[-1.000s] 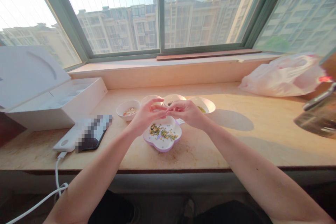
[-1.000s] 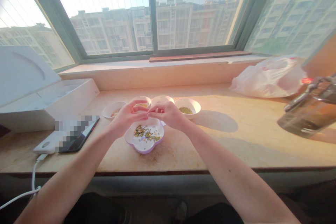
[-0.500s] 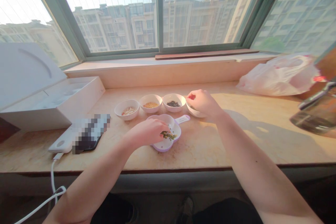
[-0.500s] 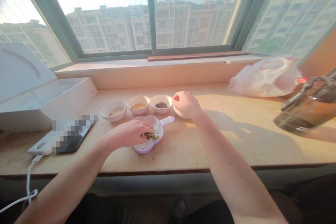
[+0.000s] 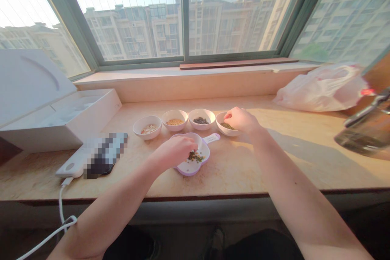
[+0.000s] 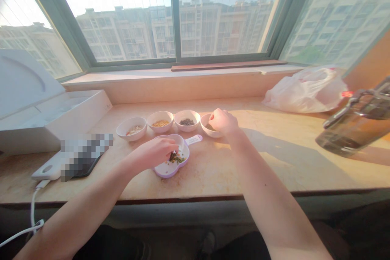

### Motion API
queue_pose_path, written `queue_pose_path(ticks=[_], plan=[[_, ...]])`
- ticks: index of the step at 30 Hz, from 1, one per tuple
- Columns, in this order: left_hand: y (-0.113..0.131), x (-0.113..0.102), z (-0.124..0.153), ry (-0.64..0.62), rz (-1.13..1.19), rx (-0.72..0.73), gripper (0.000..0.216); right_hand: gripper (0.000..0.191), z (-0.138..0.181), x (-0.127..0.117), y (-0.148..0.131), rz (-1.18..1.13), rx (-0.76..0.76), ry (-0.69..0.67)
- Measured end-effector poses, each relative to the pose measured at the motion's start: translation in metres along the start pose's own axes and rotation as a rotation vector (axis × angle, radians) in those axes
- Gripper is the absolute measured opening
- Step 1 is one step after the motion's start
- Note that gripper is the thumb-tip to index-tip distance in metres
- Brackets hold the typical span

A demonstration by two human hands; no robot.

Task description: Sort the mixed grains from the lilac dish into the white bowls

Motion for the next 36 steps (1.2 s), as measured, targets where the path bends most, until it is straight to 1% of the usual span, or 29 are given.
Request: queue_pose_path(ticks=[3, 6, 9, 11, 12, 14, 16, 17, 19, 22, 25, 27, 29, 31, 33, 36], plan=[[-0.002, 0.001, 0.0, 0.018, 0.033, 0.004, 0.027, 0.011, 0.004, -0.005, -0.006, 0.031, 0.046, -0.056], [-0.004, 0.0, 0.0, 0.045, 0.093, 0.007, 0.032, 0.016, 0.006, -0.009, -0.01, 0.017, 0.04, -0.039], [-0.006, -0.004, 0.002, 0.083, 0.206, -0.017, 0.045, 0.019, 0.007, -0.011, -0.011, -0.019, 0.025, -0.011], [-0.008, -0.007, 0.004, 0.136, 0.295, -0.055, 0.05, 0.018, 0.007, -0.011, -0.013, -0.068, 0.012, 0.02], [-0.009, -0.01, 0.005, 0.182, 0.348, -0.078, 0.048, 0.017, 0.007, -0.012, -0.015, -0.11, -0.004, 0.035], [-0.012, -0.014, 0.006, 0.301, 0.51, -0.119, 0.04, 0.017, 0.009, -0.012, -0.021, -0.232, -0.073, 0.06], [-0.017, -0.018, 0.007, 0.418, 0.764, -0.141, 0.031, 0.018, 0.012, -0.013, -0.028, -0.359, -0.149, 0.092], [-0.019, -0.02, 0.007, 0.464, 0.907, -0.142, 0.03, 0.019, 0.013, -0.014, -0.032, -0.411, -0.179, 0.109], [-0.021, -0.023, 0.008, 0.519, 1.172, -0.127, 0.036, 0.022, 0.017, -0.014, -0.038, -0.485, -0.23, 0.128], [-0.022, -0.028, 0.009, 0.547, 1.445, -0.105, 0.045, 0.026, 0.022, -0.012, -0.045, -0.571, -0.29, 0.12], [-0.02, -0.031, 0.009, 0.55, 1.605, -0.096, 0.05, 0.028, 0.03, -0.01, -0.051, -0.727, -0.334, 0.054], [-0.02, -0.032, 0.009, 0.557, 1.659, -0.099, 0.052, 0.032, 0.037, -0.01, -0.058, -0.888, -0.391, -0.066], [-0.021, -0.031, 0.009, 0.565, 1.679, -0.101, 0.053, 0.035, 0.047, -0.01, -0.067, -1.04, -0.481, -0.221], [-0.021, -0.031, 0.008, 0.569, 1.688, -0.097, 0.055, 0.035, 0.057, -0.01, -0.075, -1.146, -0.575, -0.334], [-0.021, -0.03, 0.007, 0.574, 1.689, -0.093, 0.056, 0.032, 0.065, -0.009, -0.082, -1.201, -0.636, -0.377], [-0.021, -0.028, 0.006, 0.568, 1.659, -0.103, 0.055, 0.027, 0.069, -0.005, -0.087, -1.21, -0.662, -0.382]])
Point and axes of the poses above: each hand's wrist, its own z-axis away from the middle knuckle, its own x-axis out of the palm, y = z × x, the point moved 2 cm from there along -z, towards the middle knuckle
